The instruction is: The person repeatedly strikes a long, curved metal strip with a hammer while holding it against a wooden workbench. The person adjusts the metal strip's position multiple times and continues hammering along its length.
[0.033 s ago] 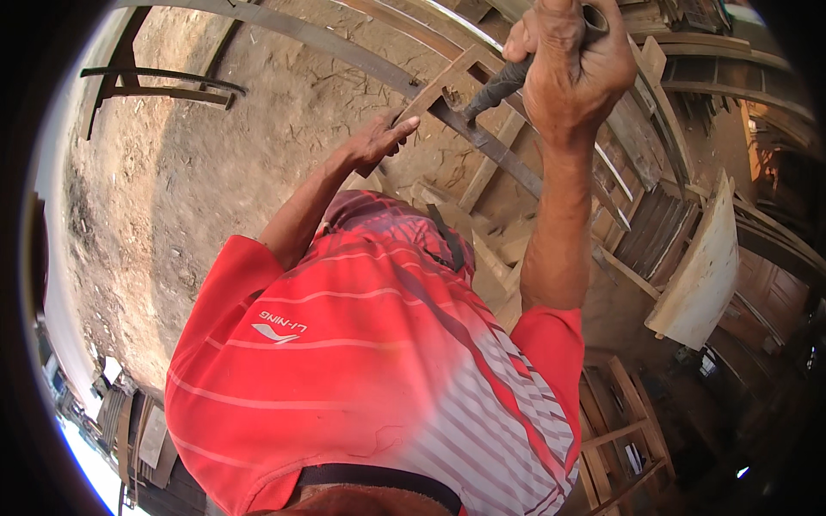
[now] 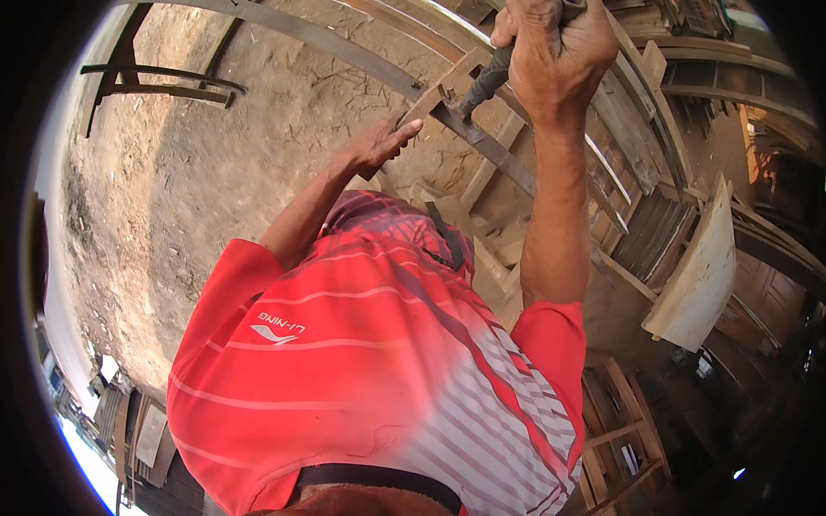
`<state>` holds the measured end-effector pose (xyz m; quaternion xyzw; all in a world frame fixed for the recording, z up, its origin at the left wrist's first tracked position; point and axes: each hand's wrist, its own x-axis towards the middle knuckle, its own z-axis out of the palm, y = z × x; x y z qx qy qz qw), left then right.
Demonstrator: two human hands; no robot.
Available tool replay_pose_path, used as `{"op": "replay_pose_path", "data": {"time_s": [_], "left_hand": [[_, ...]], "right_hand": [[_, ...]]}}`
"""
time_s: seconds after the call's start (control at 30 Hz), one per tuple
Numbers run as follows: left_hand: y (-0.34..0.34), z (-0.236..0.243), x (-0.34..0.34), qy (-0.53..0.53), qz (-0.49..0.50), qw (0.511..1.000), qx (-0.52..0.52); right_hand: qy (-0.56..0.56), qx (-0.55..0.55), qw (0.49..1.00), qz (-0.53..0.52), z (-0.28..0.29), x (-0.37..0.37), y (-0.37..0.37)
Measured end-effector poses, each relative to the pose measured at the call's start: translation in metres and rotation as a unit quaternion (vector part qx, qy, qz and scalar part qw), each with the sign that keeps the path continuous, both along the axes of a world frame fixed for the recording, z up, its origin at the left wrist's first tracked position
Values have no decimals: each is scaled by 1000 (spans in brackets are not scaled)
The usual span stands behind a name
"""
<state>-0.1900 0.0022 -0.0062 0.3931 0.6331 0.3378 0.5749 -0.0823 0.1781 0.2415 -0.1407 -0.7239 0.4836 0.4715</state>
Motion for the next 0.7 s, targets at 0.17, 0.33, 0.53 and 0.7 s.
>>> {"op": "replay_pose_path", "data": {"time_s": [0.17, 0.33, 0.53, 0.7], "left_hand": [[2, 8, 10, 48, 24, 998, -19], [4, 1, 19, 80, 68, 994, 3], [12, 16, 45, 250, 140, 958, -22], [13, 24, 51, 318, 160, 931, -83]], "right_hand": [[-117, -13, 992, -32, -12, -83, 22], [-245, 19, 969, -17, -33, -140, 57], [-147, 95, 980, 95, -99, -219, 106], [-162, -160, 954, 193, -40, -180, 64]]}}
